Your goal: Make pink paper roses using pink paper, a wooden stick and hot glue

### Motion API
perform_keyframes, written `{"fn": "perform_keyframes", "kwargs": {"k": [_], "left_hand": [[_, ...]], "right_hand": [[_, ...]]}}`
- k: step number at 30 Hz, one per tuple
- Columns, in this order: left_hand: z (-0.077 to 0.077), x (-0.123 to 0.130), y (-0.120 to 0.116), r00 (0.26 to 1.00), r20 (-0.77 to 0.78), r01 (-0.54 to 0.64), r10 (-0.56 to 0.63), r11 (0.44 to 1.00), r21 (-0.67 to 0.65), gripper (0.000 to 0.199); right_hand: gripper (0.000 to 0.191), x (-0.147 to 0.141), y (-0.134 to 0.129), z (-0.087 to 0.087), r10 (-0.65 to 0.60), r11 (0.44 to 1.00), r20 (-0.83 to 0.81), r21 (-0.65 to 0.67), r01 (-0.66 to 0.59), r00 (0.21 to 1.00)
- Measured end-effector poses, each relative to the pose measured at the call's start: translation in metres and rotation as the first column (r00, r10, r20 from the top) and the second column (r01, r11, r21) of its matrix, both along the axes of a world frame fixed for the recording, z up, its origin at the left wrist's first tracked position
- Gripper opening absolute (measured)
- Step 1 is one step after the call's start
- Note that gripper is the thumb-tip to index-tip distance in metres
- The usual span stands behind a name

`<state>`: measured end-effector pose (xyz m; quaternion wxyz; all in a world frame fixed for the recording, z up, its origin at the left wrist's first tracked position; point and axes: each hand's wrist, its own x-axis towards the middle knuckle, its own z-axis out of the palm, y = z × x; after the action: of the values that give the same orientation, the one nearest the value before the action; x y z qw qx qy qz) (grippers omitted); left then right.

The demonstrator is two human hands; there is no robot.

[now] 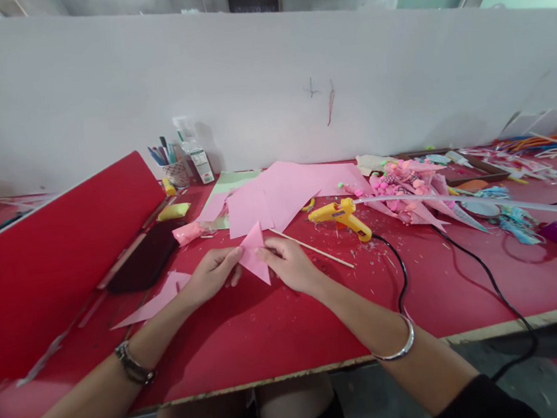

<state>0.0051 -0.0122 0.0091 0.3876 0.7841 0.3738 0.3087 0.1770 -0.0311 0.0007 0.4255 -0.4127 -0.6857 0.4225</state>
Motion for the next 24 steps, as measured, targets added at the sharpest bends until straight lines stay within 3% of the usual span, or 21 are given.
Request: {"fn": "perform_keyframes", "kwargs": {"k": [4,7,9,14,20,24], "left_hand": [[-0.0003,0.0009,0.0007,0.995,-0.027,-0.097,0.097,0.995,0.006,0.055],[-0.0022,0.0010,0.0028,0.984,0.008,-0.180,0.180,0.983,-0.018,0.051],[-0.0040,0.0006,0.0041,0.982,0.027,-0.185,0.186,0.982,-0.040,0.050],[-0.0053,0.0004,0.0046,0.990,0.045,-0.130,0.135,0.987,-0.091,0.048],[-0.0017,0.0015,0.0025,0.994,0.080,-0.067,0.079,0.988,-0.141,0.046],[-0.0022,0.0016,0.0014,0.997,0.077,-0.011,0.026,0.980,-0.196,0.045]], "right_hand": [[0.023,-0.0007,-0.0010,-0.0012,-0.088,0.990,0.045,0.112,0.083,0.995],[0.060,0.0001,-0.0040,0.0010,-0.116,0.977,0.072,0.189,0.100,0.991],[0.069,0.0006,-0.0060,0.0038,-0.106,0.961,0.122,0.268,0.070,0.987],[0.044,0.0010,-0.0066,0.0079,-0.056,0.932,0.215,0.360,-0.026,0.975],[0.025,0.0028,-0.0025,0.0062,-0.072,0.942,0.134,0.335,0.023,0.988],[0.014,0.0032,0.0003,0.0039,-0.048,0.971,0.028,0.236,0.040,0.998]]}}
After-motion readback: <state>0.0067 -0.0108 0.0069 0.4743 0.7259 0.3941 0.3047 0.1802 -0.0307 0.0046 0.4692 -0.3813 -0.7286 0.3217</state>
